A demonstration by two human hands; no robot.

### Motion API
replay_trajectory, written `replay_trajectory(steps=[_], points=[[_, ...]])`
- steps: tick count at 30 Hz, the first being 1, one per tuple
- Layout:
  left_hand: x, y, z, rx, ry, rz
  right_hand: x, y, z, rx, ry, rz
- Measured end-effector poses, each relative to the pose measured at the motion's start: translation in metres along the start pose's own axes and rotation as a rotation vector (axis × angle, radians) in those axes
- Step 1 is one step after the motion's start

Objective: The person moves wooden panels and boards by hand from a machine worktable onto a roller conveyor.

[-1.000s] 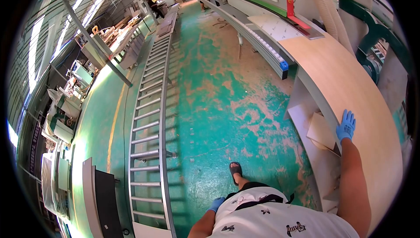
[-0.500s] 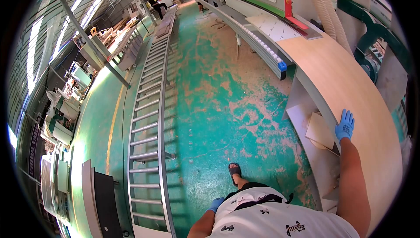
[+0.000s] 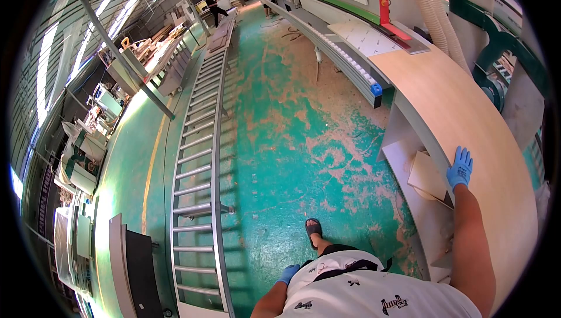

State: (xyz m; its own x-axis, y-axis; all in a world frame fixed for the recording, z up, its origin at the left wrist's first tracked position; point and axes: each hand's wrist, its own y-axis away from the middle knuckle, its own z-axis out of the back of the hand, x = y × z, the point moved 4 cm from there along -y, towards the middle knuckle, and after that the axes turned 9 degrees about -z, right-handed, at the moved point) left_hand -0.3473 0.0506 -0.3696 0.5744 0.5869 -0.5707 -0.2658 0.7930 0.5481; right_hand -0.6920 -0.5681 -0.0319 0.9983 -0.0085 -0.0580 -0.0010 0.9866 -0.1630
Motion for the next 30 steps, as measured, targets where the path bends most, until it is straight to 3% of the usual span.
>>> replay_trajectory(steps=[13,22,30], points=[[0.008,0.0025,-0.0048,-0.048,0.206,0.122,0.0008,0.0007,0.0003,0.007,0.017,-0.001],[0.0093,0.002,-0.0038,0.003,0.189,0.188,0.0009,0.0011,0.0003,0.0,0.003,-0.003],[0.0073,0.0009,-0.0039,-0.028,0.165,0.124,0.0014,0.0021,0.0017,-0.005,0.004,0.002]])
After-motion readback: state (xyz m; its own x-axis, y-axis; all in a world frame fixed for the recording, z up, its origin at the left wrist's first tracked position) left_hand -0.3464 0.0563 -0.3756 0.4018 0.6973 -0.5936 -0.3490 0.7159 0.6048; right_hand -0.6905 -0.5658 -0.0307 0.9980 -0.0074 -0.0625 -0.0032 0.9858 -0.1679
